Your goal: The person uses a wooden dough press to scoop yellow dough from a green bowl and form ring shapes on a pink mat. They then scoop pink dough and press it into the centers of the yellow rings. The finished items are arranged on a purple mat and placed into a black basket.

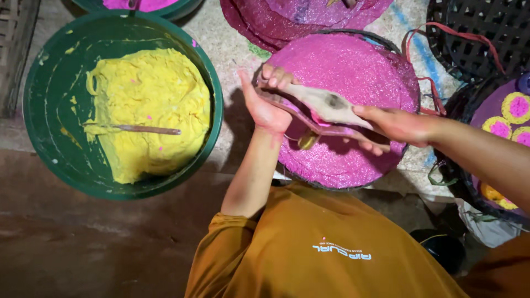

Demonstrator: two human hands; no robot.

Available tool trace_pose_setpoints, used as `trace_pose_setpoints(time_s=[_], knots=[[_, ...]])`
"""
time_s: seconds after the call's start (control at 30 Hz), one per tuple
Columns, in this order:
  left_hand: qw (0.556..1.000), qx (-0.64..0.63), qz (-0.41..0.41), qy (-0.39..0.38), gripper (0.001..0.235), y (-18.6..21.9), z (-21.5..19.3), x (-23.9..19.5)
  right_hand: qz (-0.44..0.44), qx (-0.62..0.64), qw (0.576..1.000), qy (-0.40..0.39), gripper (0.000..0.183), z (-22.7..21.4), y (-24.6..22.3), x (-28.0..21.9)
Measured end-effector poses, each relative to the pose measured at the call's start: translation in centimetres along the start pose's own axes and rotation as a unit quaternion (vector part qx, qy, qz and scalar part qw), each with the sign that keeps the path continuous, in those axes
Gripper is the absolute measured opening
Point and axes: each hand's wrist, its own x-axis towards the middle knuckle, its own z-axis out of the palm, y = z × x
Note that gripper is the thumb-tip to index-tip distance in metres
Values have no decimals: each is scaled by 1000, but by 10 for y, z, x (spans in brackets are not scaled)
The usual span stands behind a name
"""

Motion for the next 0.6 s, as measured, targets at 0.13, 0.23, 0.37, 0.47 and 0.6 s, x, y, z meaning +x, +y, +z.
trace_pose_setpoints(time_s=[0.13,0.23,0.37,0.47,0.6], knots=[[997,-16,55,-43,52,17,-12,5,6,-157,979,128,84,14,-24,10],[996,-11,68,-61,52,31,-20,7,-55,-197,968,144,81,29,-35,17],[996,-2,83,-44,51,33,-32,1,-58,-215,964,145,82,41,-42,17],[997,-17,78,-14,49,18,-40,3,-30,-223,962,155,74,36,-45,10],[996,-6,93,7,47,-1,-45,17,-15,-275,939,205,72,28,-42,3]])
